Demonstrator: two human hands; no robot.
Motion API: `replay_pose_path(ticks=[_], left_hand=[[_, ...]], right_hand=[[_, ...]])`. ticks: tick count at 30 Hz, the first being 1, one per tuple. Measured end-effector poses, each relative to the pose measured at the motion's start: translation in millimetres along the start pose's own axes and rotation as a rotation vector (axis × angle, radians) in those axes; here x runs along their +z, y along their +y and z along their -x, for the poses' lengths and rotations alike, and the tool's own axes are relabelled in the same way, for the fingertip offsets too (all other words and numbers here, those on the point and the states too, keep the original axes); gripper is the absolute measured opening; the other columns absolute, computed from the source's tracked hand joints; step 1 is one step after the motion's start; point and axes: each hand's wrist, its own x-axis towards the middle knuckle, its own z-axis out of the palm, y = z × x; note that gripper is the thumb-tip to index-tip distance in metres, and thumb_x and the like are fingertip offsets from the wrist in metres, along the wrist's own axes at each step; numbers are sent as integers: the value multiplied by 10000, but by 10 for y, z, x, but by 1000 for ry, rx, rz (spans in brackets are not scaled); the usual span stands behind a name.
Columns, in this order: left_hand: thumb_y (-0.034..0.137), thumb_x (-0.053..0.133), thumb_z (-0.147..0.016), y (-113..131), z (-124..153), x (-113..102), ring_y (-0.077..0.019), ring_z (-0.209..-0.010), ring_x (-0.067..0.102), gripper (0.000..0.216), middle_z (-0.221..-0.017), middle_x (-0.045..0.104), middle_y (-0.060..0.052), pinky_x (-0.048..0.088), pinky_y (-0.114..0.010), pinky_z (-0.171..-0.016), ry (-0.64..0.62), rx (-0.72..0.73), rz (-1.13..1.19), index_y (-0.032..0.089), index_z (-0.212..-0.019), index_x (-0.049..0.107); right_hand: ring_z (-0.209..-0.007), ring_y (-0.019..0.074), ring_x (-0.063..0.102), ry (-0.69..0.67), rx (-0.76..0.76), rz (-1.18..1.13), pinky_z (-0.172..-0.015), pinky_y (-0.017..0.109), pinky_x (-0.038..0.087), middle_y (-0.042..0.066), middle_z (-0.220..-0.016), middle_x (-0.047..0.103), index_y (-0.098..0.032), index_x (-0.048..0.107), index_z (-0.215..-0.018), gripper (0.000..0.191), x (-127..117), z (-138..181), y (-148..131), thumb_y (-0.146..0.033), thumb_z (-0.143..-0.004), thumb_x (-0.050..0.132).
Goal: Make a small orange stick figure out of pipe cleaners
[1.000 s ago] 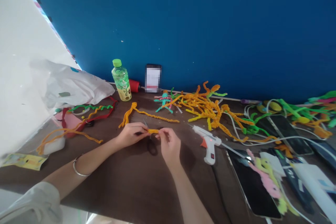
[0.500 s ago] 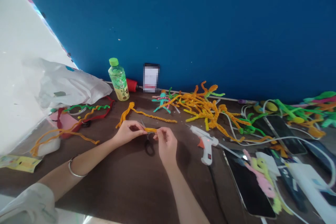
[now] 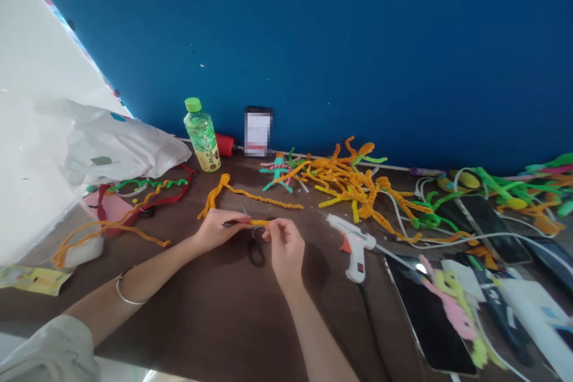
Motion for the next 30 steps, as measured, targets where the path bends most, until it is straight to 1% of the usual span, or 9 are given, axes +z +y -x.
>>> replay_pose_path(ticks=[4, 8, 11, 13, 16, 18, 21, 27, 30], left_hand=[[291, 500, -815, 11, -14, -25, -135, -728, 651, 208, -816, 703, -36, 490, -201, -692, -88, 35, -55, 192, -845, 681], [317, 530, -792, -10, -6, 4, -149, -719, 653, 224, -829, 701, -61, 501, -231, -695, -88, -71, 53, 170, -888, 669], [325, 520, -797, -25, 9, 18, -148, -705, 654, 265, -821, 698, -74, 504, -232, -670, -117, -156, 156, 146, -941, 652], [323, 520, -798, -18, 8, 8, -146, -720, 647, 262, -823, 695, -74, 495, -231, -681, -131, -134, 141, 150, -943, 652], [304, 505, -809, 17, -13, -23, -136, -742, 624, 241, -829, 684, -70, 471, -229, -704, -159, -30, 94, 161, -934, 654], [293, 480, -823, 49, -29, -35, -130, -739, 609, 245, -815, 672, -71, 458, -225, -704, -181, -1, 99, 155, -932, 651], [321, 486, -818, 95, -38, -29, -119, -682, 593, 259, -781, 658, -67, 446, -207, -643, -212, -75, 143, 141, -899, 653], [335, 468, -821, 147, -21, 9, -92, -550, 569, 279, -613, 633, -24, 428, -179, -558, -238, -246, 183, 136, -745, 648], [346, 489, -806, 145, -16, 19, -89, -506, 570, 289, -576, 627, -23, 436, -178, -532, -236, -298, 233, 129, -700, 647]], right_hand=[[-515, 119, 554, 22, 4, 24, -551, 244, 467, -11, -551, 576, -167, 541, -715, 230, 5, 8, -17, -382, -797, 526], [-532, 133, 578, 5, -34, 58, -545, 263, 496, 2, -577, 585, -169, 541, -759, 208, -24, -8, 1, -366, -814, 503], [-758, 182, 628, -46, -258, 183, -683, 333, 524, 73, -844, 645, -185, 580, -901, 178, -75, -40, 29, -322, -794, 542], [-932, 211, 598, -106, -453, 281, -814, 378, 493, 91, -1026, 622, -215, 603, -976, 223, -108, -57, 44, -281, -764, 589], [-913, 194, 606, -182, -563, 347, -837, 365, 485, 56, -980, 649, -252, 635, -956, 187, -132, -65, 62, -227, -788, 558], [-828, 179, 622, -183, -537, 354, -787, 343, 502, 37, -878, 668, -254, 652, -887, 153, -128, -60, 75, -220, -809, 525], [-772, 178, 624, -166, -456, 335, -751, 331, 507, 37, -808, 666, -236, 653, -800, 120, -101, -44, 93, -244, -803, 533], [-627, 155, 620, -167, -207, 197, -635, 304, 524, 54, -798, 658, -197, 636, -846, 153, -25, -10, 123, -307, -787, 547], [-610, 155, 617, -117, -159, 154, -606, 297, 522, 50, -758, 660, -185, 641, -811, 160, 3, 5, 111, -320, -767, 566]])
